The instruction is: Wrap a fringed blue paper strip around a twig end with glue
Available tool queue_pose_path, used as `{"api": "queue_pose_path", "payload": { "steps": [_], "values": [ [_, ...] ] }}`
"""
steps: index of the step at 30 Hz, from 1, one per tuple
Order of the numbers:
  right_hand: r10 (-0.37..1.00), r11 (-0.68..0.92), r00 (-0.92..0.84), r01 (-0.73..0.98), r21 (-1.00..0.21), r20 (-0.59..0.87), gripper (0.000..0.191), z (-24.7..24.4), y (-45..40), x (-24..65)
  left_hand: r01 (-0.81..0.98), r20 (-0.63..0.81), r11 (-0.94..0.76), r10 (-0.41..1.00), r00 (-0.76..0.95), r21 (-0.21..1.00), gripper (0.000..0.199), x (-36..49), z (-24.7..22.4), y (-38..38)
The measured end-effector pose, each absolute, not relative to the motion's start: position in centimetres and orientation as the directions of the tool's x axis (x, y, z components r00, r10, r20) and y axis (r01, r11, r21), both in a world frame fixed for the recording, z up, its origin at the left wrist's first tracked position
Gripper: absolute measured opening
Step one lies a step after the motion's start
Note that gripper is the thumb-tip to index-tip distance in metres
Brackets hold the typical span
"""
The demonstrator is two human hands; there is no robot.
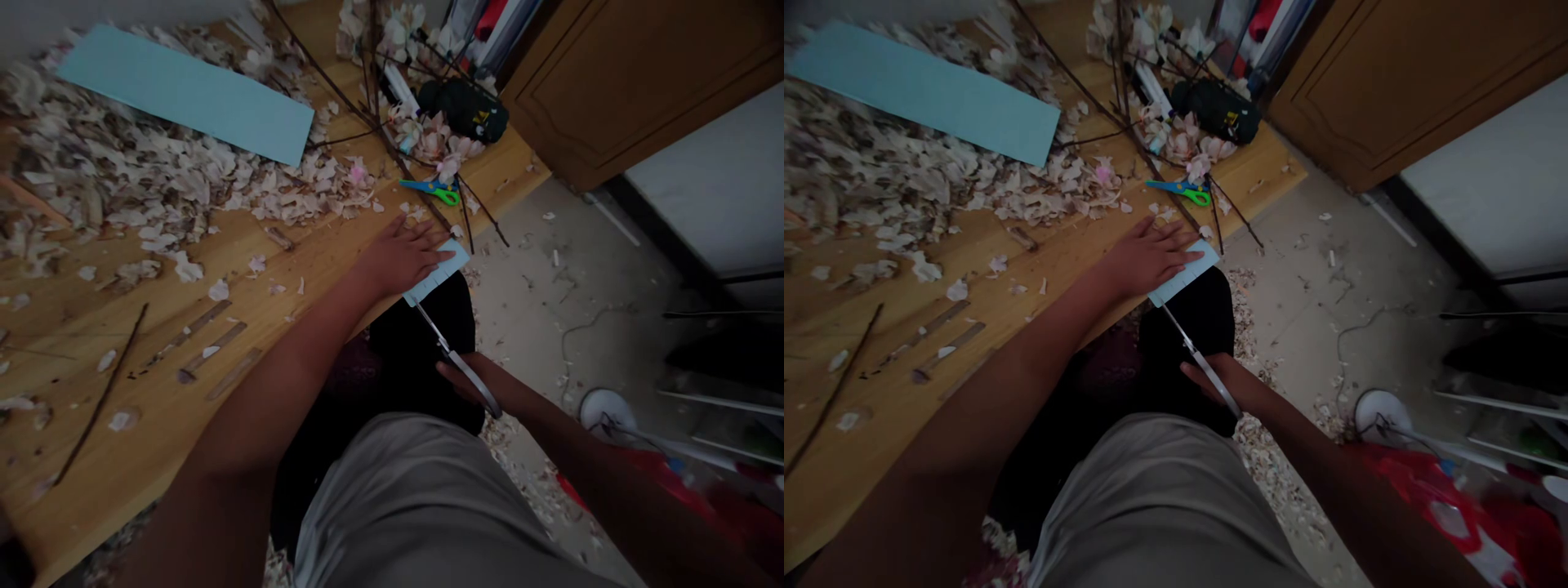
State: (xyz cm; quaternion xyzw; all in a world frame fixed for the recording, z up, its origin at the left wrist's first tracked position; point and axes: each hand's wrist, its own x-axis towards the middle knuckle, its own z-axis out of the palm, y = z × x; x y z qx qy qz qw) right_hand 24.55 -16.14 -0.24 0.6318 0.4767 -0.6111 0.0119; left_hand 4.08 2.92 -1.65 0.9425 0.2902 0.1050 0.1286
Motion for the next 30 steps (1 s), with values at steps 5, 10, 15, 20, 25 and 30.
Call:
{"api": "queue_pose_path", "payload": {
  "steps": [5, 10, 15, 20, 25, 30],
  "values": [
    [0.583, -0.541, -0.261, 0.582, -0.607, -0.769, 0.068, -0.14, -16.15, 24.83, 0.518, 0.131, -0.807, 0.568, 0.812, 0.284, 0.045, 4.1, -1.7, 2.89],
    [0.626, -0.481, -0.33, 0.55, -0.683, -0.706, 0.067, -0.17, -16.2, 24.91, 0.523, 0.135, -0.811, 0.567, 0.812, 0.262, 0.044, 4.29, -1.53, 2.85],
    [0.608, -0.457, -0.349, 0.582, -0.673, -0.714, 0.066, -0.29, -16.08, 24.97, 0.518, 0.141, -0.814, 0.563, 0.814, 0.263, 0.044, 4.39, -1.55, 3.01],
    [0.624, -0.409, -0.333, 0.632, -0.659, -0.707, 0.065, -0.13, -15.89, 24.92, 0.52, 0.155, -0.813, 0.568, 0.809, 0.263, 0.043, 4.39, -1.68, 3.19],
    [0.616, -0.412, -0.338, 0.632, -0.657, -0.711, 0.065, 0.05, -15.78, 24.87, 0.516, 0.157, -0.812, 0.567, 0.809, 0.274, 0.043, 4.44, -1.66, 3.3],
    [0.634, -0.433, -0.308, 0.619, -0.656, -0.709, 0.064, 0.13, -15.94, 24.74, 0.525, 0.174, -0.804, 0.58, 0.796, 0.281, 0.043, 4.51, -1.56, 3.2]
  ]
}}
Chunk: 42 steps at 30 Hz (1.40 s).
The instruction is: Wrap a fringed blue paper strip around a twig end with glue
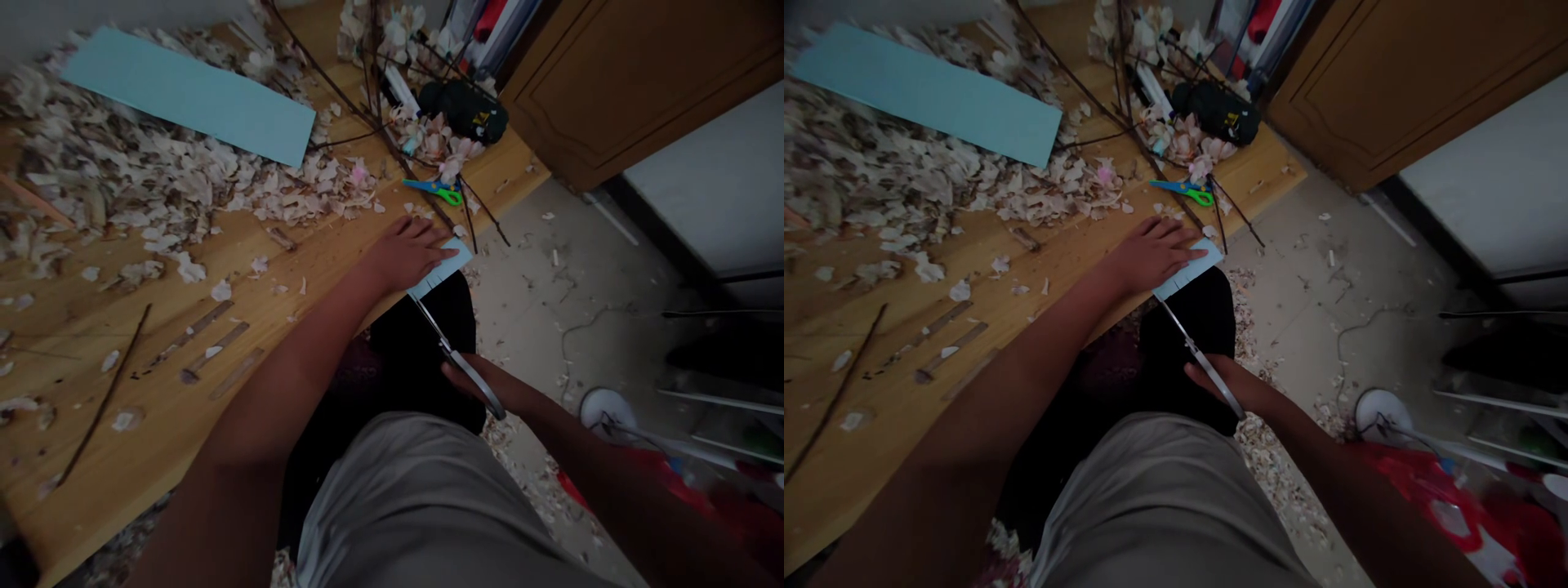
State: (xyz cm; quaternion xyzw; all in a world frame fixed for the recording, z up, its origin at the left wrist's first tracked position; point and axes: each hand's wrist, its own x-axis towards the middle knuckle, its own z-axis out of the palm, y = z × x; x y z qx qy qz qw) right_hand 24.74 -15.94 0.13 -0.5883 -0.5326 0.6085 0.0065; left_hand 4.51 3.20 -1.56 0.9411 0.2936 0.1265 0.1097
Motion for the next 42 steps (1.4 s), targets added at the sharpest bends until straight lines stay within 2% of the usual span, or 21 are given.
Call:
{"api": "queue_pose_path", "payload": {
  "steps": [16, 20, 24, 31, 42],
  "values": [
    [0.639, -0.491, -0.246, 0.599, -0.633, -0.729, 0.066, -0.4, -16.4, 24.6, 0.526, 0.208, -0.808, 0.581, 0.787, 0.266, 0.044, 4.4, -1.7, 2.7],
    [0.6, -0.535, -0.297, 0.541, -0.649, -0.743, 0.065, -0.3, -16.4, 24.7, 0.527, 0.21, -0.807, 0.583, 0.785, 0.266, 0.044, 4.4, -1.9, 2.7],
    [0.603, -0.505, -0.338, 0.54, -0.673, -0.723, 0.065, -0.1, -16.4, 24.9, 0.523, 0.207, -0.81, 0.578, 0.79, 0.266, 0.043, 4.3, -1.7, 2.6],
    [0.583, -0.542, -0.231, 0.603, -0.585, -0.779, 0.069, 0.3, -16.1, 24.4, 0.534, 0.189, -0.805, 0.584, 0.789, 0.26, 0.044, 4.3, -1.5, 2.6],
    [0.558, -0.565, -0.195, 0.622, -0.542, -0.807, 0.072, 0.6, -16.2, 23.9, 0.535, 0.187, -0.799, 0.59, 0.786, 0.274, 0.044, 4.3, -1.6, 2.7]
  ]
}}
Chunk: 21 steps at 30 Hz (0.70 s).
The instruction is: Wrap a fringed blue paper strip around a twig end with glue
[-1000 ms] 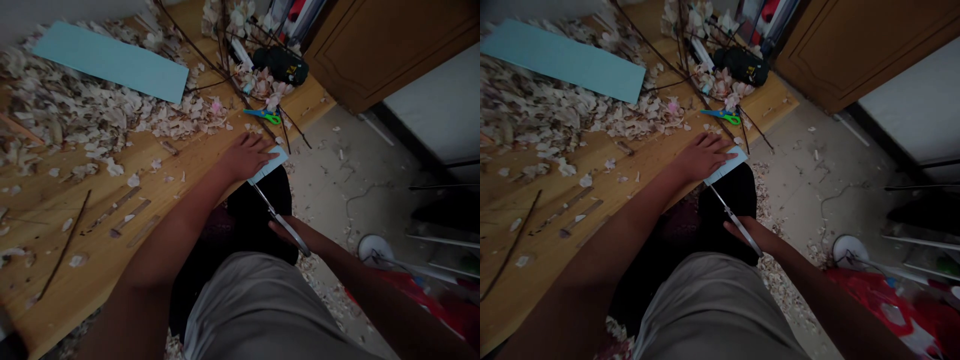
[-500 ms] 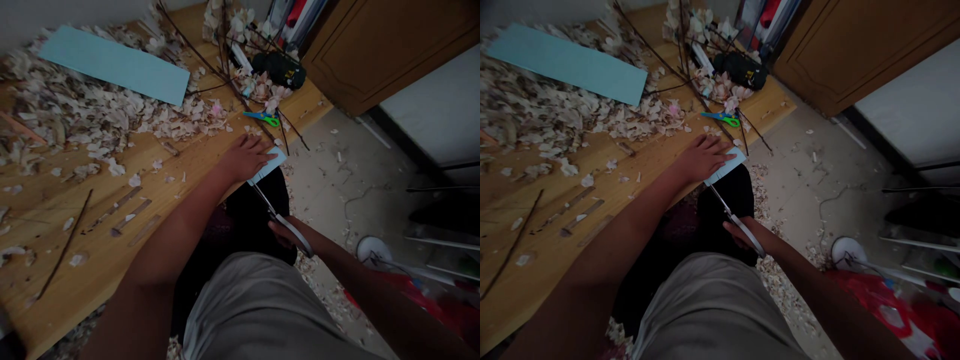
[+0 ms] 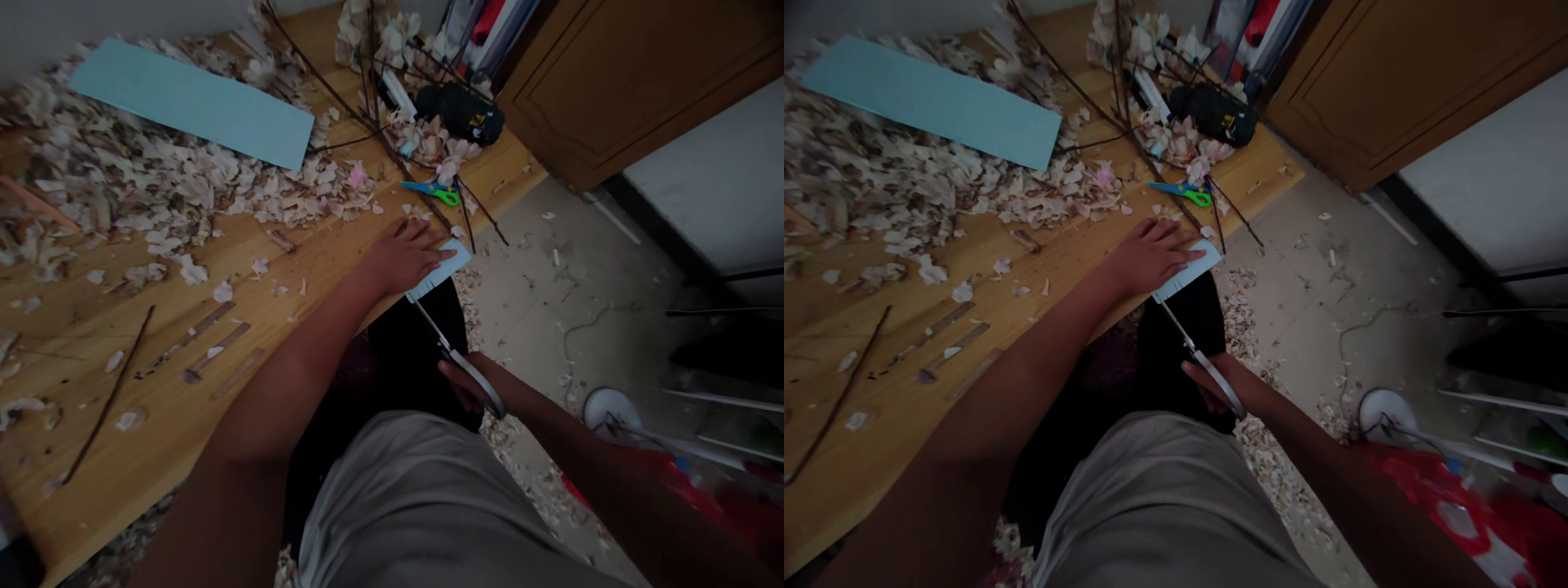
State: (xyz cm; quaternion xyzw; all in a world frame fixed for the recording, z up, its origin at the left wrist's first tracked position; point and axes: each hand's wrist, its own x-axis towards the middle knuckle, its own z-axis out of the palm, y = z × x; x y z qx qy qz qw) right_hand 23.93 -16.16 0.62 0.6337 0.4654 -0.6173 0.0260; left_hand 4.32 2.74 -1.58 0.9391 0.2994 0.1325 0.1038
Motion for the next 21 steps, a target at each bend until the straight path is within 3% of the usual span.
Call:
{"api": "queue_pose_path", "payload": {
  "steps": [14, 21],
  "values": [
    [0.561, -0.564, -0.294, 0.549, -0.617, -0.774, 0.061, -0.2, -19.2, 28.4, 0.539, 0.2, -0.809, 0.583, 0.788, 0.233, 0.043, 4.1, -1.6, 2.7],
    [0.745, -0.555, 0.059, 0.608, -0.568, -0.665, 0.057, -1.7, -20.6, 30.4, 0.533, 0.215, -0.839, 0.543, 0.812, 0.109, 0.039, 3.5, -1.0, 2.4]
  ]
}}
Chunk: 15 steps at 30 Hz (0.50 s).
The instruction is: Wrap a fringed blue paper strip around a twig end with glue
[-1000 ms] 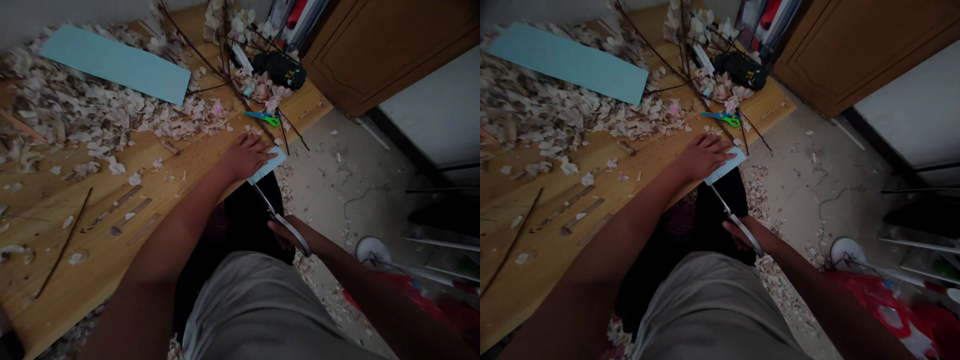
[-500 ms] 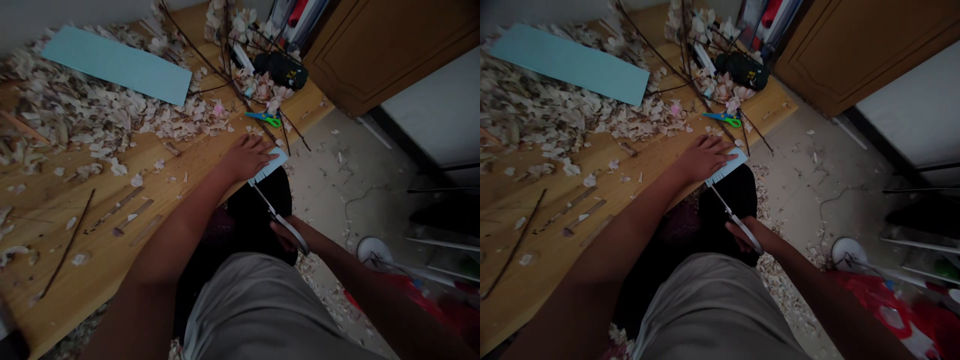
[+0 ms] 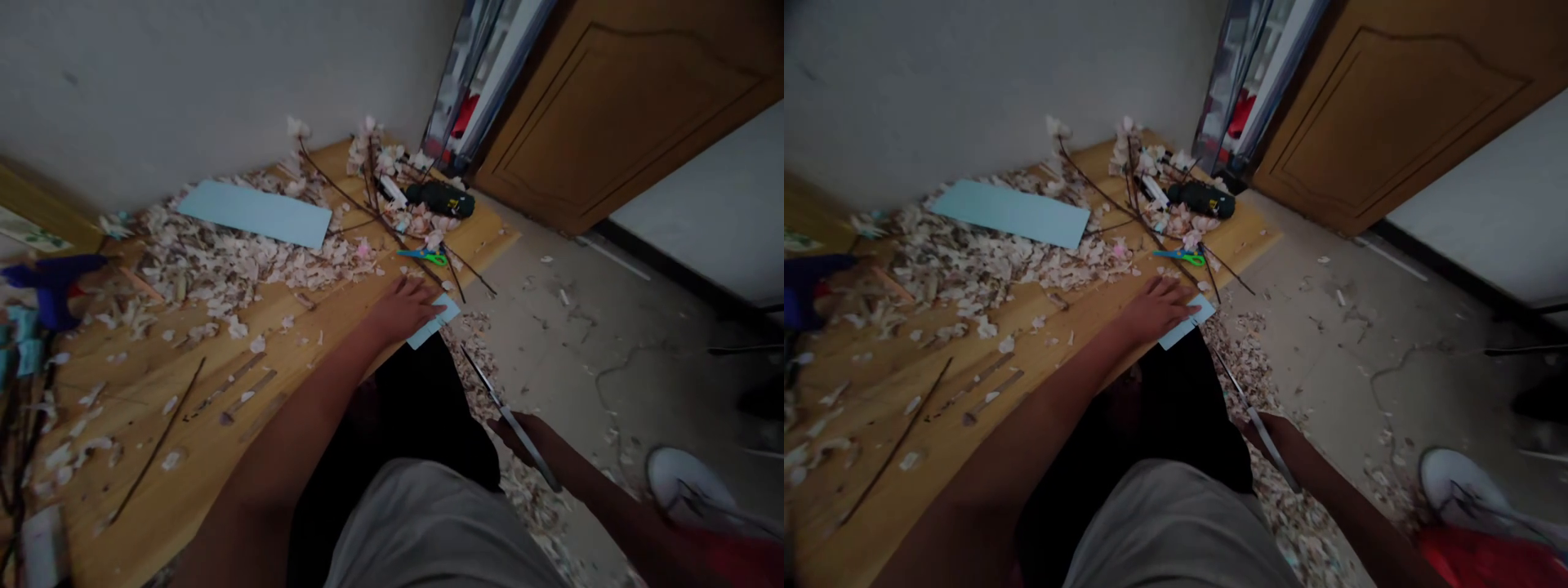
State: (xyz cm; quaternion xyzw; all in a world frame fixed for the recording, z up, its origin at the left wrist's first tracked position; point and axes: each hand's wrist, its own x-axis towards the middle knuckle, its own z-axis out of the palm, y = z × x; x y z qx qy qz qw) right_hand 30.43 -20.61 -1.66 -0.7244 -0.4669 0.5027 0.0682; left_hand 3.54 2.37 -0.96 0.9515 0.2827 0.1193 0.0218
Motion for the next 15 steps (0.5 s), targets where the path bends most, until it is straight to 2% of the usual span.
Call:
{"api": "queue_pose_path", "payload": {
  "steps": [3, 5, 8, 11, 13, 15],
  "values": [
    [0.792, -0.557, 0.165, 0.59, -0.585, -0.588, 0.055, -2.0, -19.0, 30.4, 0.527, 0.234, -0.85, 0.51, 0.828, -0.011, 0.038, 3.1, -0.2, 1.7],
    [0.806, -0.561, 0.174, 0.528, -0.637, -0.566, 0.053, -1.7, -17.9, 30.3, 0.535, 0.24, -0.843, 0.508, 0.827, -0.061, 0.039, 2.6, 0.6, 0.9],
    [0.835, -0.53, 0.151, 0.476, -0.702, -0.529, 0.05, -1.1, -16.5, 29.9, 0.579, 0.274, -0.814, 0.548, 0.79, -0.041, 0.041, 0.8, 2.4, -0.6],
    [0.873, -0.461, 0.135, 0.539, -0.705, -0.468, 0.048, -0.6, -14.7, 29.1, 0.669, 0.35, -0.73, 0.668, 0.657, 0.14, 0.042, -2.3, 4.5, -2.8],
    [0.921, -0.346, 0.106, 0.661, -0.666, -0.374, 0.045, -0.5, -13.0, 28.0, 0.693, 0.402, -0.614, 0.783, 0.475, 0.377, 0.041, -4.9, 5.4, -4.7],
    [0.959, -0.194, 0.038, 0.81, -0.554, -0.281, 0.041, -0.2, -11.1, 26.5, 0.628, 0.391, -0.431, 0.896, 0.212, 0.648, 0.041, -7.8, 5.5, -7.1]
  ]
}}
